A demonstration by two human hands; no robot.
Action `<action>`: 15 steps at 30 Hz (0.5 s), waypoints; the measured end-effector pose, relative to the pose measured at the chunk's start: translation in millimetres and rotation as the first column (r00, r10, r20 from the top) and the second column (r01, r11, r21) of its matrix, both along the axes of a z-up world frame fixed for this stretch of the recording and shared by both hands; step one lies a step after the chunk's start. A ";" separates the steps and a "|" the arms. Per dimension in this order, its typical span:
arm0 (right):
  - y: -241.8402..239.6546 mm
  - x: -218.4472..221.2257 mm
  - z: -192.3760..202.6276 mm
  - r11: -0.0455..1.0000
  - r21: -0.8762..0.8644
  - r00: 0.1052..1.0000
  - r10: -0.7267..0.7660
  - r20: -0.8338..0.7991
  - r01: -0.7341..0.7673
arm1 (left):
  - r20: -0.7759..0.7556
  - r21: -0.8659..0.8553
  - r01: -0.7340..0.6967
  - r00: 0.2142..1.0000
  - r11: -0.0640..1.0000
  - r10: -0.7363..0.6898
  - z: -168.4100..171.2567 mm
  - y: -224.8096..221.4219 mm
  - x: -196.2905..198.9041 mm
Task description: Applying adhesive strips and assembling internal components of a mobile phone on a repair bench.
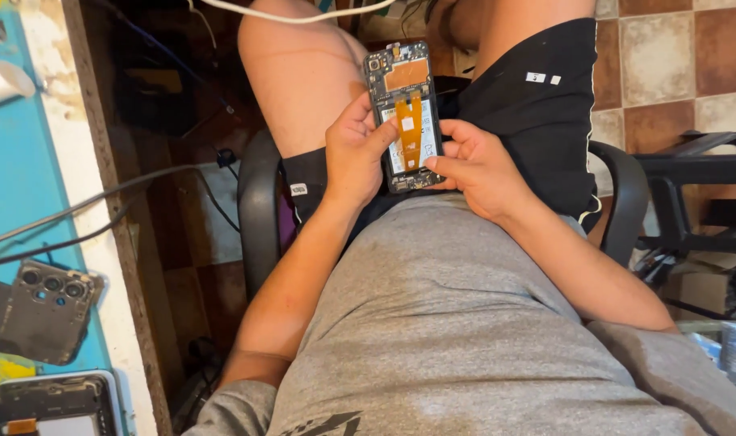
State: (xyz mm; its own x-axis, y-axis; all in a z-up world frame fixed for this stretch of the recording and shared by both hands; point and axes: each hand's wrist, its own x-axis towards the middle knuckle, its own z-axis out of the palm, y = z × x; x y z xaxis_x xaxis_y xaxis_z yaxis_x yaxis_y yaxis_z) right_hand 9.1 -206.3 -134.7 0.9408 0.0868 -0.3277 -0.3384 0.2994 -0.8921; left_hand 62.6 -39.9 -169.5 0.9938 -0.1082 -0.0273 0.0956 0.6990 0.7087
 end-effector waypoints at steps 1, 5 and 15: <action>0.5 0.0 1.5 1.000 0.001 1.000 0.011 -0.008 -0.011 | 0.012 0.036 0.008 1.000 0.999 -0.009 -0.8 0.6 0.4; 0.8 -1.0 2.0 0.999 0.020 0.999 0.033 -0.038 -0.033 | 0.014 0.071 0.001 1.000 0.997 -0.002 5.8 1.9 -0.1; -5.0 0.0 -5.9 0.998 0.001 0.996 0.064 -0.056 -0.064 | 0.008 0.086 0.009 1.000 0.996 -0.010 -0.4 0.2 -0.9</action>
State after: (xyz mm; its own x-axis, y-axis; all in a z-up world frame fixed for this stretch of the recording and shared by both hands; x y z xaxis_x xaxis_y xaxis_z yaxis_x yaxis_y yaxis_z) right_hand 9.0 -211.3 -140.7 0.9135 0.1457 -0.3799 -0.4063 0.2752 -0.8713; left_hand 61.6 -39.8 -169.9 0.9929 -0.1155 -0.0283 0.0957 0.6346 0.7669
